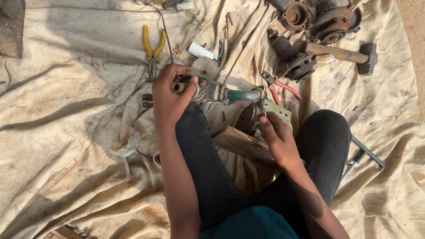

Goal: The person sits on a cloth and uses a wrench to tighten a nut on a cylindrical mechanical component. They repeatedly adjust the wrench and rotate the nut while holding the part steady with their other hand.

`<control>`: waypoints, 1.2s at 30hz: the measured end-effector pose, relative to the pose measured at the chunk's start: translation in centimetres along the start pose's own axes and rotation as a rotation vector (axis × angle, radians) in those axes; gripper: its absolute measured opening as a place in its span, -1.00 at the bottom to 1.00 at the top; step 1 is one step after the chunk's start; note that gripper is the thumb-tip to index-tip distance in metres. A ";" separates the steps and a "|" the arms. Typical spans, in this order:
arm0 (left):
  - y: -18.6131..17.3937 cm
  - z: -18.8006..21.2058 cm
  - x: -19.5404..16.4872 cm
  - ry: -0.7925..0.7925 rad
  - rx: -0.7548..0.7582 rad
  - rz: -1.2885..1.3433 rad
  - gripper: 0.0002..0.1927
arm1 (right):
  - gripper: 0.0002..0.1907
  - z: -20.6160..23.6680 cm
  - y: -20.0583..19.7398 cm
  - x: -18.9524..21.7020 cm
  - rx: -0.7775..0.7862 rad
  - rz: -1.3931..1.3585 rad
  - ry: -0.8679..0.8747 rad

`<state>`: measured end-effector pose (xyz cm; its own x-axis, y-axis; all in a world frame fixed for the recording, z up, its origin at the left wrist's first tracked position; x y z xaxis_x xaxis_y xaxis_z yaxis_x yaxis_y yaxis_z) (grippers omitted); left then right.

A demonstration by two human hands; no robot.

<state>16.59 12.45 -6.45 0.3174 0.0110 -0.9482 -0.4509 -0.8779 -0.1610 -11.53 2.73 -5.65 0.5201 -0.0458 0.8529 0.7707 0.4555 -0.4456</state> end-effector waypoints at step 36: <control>2.3 0.8 2.9 -0.162 0.061 0.277 -0.91 | -0.78 -1.9 12.0 3.8 0.157 -0.296 0.049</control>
<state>15.80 10.80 -9.75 0.0406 -0.1437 -0.9888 -0.5525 -0.8278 0.0976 0.38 6.38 -8.24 0.3025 -0.2374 0.9231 0.8267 0.5474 -0.1301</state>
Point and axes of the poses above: each hand's wrist, its own z-axis away from the middle knuckle, its own y-axis out of the palm, x = y × z, the point moved 6 cm from there along -z, towards the middle knuckle, and after that the axes turned 15 degrees about -x, right-handed, at the moved point
